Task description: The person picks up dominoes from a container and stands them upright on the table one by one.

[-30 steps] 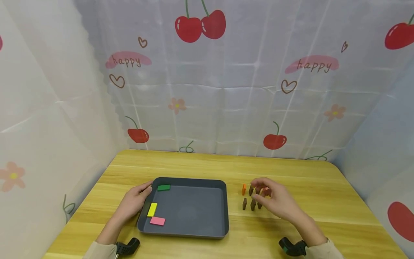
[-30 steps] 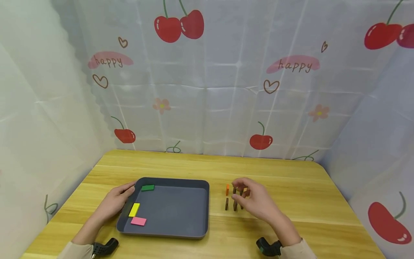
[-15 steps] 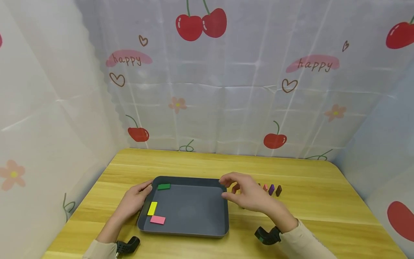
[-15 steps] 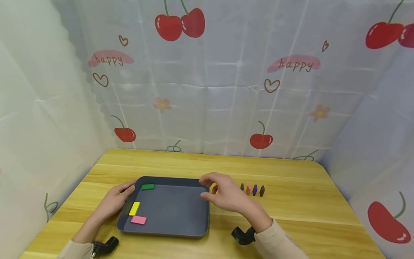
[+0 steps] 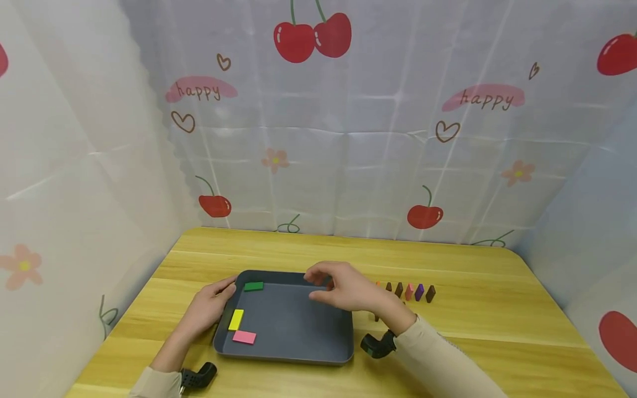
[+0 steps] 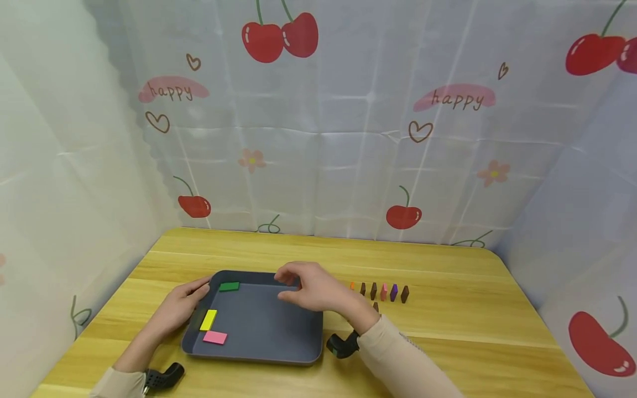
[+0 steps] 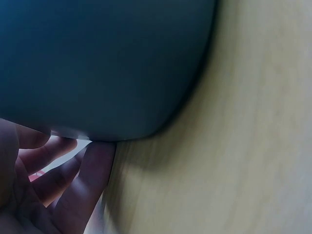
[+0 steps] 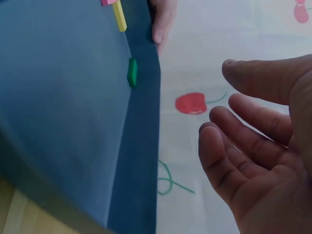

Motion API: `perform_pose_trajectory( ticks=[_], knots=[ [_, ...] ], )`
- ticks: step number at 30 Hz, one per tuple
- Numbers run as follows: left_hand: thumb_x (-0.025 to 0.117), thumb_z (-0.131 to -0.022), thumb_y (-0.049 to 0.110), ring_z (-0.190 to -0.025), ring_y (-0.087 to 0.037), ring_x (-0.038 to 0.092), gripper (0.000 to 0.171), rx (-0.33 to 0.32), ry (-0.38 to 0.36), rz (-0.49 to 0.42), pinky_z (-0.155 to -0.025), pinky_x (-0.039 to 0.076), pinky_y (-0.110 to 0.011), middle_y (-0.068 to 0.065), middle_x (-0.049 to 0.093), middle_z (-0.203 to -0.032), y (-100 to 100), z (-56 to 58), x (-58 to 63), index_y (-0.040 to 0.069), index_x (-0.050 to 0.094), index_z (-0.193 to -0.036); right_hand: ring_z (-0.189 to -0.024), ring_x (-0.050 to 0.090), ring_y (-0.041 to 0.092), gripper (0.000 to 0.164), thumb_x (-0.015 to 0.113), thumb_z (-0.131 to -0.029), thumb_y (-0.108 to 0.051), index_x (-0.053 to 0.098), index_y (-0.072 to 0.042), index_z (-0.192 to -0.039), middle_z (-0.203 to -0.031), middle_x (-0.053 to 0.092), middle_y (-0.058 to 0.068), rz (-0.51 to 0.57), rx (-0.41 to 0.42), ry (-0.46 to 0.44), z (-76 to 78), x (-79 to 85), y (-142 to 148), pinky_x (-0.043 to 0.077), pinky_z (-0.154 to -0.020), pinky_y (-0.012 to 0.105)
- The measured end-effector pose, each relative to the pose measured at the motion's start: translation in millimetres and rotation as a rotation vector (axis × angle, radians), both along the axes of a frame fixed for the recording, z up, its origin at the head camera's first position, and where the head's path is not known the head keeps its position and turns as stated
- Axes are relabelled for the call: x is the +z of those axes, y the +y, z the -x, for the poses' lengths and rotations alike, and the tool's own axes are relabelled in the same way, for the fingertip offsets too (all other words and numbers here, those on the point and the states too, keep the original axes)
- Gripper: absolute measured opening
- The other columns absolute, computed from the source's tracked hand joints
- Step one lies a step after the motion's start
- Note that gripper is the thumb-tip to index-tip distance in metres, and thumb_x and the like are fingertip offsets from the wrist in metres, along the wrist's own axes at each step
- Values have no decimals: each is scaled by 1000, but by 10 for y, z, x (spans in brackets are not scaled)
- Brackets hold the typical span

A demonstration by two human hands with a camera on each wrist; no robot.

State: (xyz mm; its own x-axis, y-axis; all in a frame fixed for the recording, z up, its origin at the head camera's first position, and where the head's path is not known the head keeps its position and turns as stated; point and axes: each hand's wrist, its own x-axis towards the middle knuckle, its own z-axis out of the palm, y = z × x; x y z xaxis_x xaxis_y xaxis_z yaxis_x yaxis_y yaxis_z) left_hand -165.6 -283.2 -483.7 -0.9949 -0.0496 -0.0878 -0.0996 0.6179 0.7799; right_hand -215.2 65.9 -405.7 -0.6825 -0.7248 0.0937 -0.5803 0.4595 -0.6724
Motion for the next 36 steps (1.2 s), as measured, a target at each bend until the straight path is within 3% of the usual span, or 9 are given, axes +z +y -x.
perform_pose_trajectory(
  ticks=[3, 20, 29, 36],
  knots=[
    [44, -111, 35, -149, -45, 38, 52, 2, 1, -6, -121, 32, -63, -21, 48, -157, -5, 0, 10, 9, 45, -157, -111, 66, 24, 32, 73, -98, -25, 67, -17, -128, -123, 70, 7, -14, 28, -10, 75, -52, -134, 57, -84, 26],
    [44, -111, 34, -149, -43, 40, 51, -1, 1, -8, -120, 33, -63, -20, 50, -156, 7, 23, 16, 11, 47, -156, -107, 66, 14, 35, 72, -98, -25, 67, -12, -130, -127, 71, 6, -108, 115, 4, 289, -274, -771, 55, -91, 23],
    [45, -111, 35, -148, -43, 42, 51, 10, -8, -19, -119, 34, -64, -20, 50, -155, 0, 9, 19, 11, 47, -156, -97, 65, 5, 39, 71, -99, -23, 66, -11, -135, -130, 70, 3, -166, 165, 25, 340, -383, -1078, 55, -84, 19],
    [46, -111, 36, -147, -42, 43, 51, 10, -4, -31, -119, 35, -64, -20, 51, -155, -5, 1, 12, 11, 47, -156, -85, 61, 1, 39, 70, -99, -24, 65, -14, -137, -128, 69, 0, -209, 159, 40, 377, -495, -1227, 52, -75, 17]
  ],
)
